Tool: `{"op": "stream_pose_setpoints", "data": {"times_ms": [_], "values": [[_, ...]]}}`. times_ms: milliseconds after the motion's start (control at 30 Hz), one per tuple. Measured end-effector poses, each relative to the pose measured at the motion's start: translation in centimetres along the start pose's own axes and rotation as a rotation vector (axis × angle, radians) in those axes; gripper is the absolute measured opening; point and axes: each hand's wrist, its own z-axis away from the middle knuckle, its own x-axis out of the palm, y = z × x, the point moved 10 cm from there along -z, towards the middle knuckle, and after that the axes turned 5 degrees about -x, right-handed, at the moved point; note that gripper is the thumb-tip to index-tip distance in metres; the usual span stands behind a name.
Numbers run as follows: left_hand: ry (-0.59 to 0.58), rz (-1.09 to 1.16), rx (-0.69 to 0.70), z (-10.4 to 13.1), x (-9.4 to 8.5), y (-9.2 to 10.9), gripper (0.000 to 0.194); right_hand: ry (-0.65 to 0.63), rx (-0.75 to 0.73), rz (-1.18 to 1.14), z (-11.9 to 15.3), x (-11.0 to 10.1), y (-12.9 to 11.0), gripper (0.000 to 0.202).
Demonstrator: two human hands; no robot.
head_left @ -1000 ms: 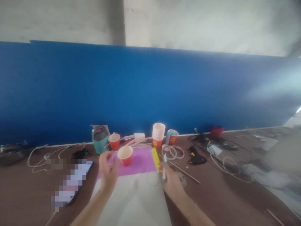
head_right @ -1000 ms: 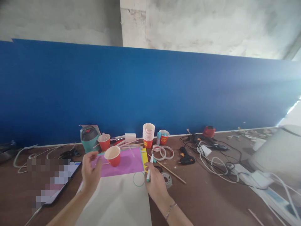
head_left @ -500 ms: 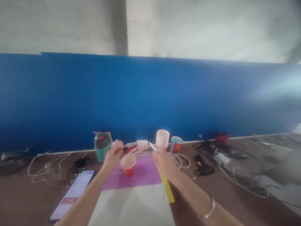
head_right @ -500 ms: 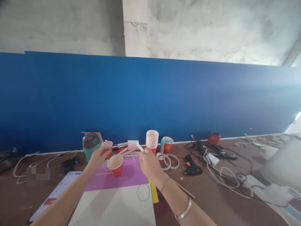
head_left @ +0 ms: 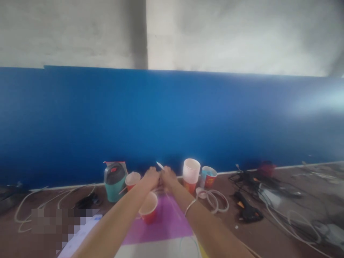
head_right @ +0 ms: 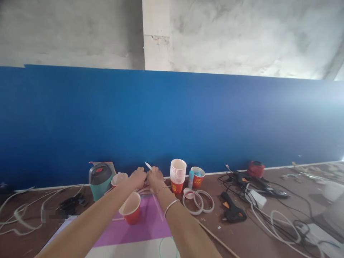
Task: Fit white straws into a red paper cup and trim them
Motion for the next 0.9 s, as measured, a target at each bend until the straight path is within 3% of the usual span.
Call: {"op": "stream_pose_setpoints", "data": {"times_ms": [200, 333, 400, 500, 567, 633, 700, 800, 900], "values": [[-0.054, -0.034, 0.019, -0.4, -0.1, -0.4, 0.031, -0.014, -0.030, 0.036, 1.1, 0.2, -0.2, 0.031], [-0.008, 0.021, 0.040, 1.0, -2.8, -0.4, 0.021, 0.030, -0.056, -0.015, 3.5, -2.3, -0.8, 0.042], [0.049, 0.069, 0.070, 2.8, -4.8, 0.3, 0.025, 0.041, -0.056, -0.072, 5.5, -4.1, -0.6, 0.045], [0.147, 0.144, 0.119, 7.1, -7.4, 2.2, 0.033, 0.084, -0.092, -0.373, 9.4, -7.4, 0.4, 0.060], [0.215, 0.296, 0.199, 10.8, -8.5, 4.0, 0.031, -0.001, 0.010, -0.449, 12.4, -8.0, 2.6, 0.052], [0.170, 0.388, 0.269, 14.1, -7.4, 5.8, 0.030, -0.037, 0.068, -0.415, 15.3, -8.5, 4.4, 0.040], [0.047, 0.423, 0.289, 16.5, -4.5, 7.2, 0.028, -0.076, 0.150, -0.352, 17.8, -7.9, 6.1, 0.031], [-0.109, 0.446, 0.200, 18.0, 0.6, 7.7, 0.027, -0.229, 0.392, -0.124, 20.7, -5.0, 8.4, 0.027], [-0.120, 0.454, 0.196, 18.5, 3.2, 8.3, 0.025, -0.271, 0.471, -0.088, 21.4, -2.2, 8.3, 0.029]]}}
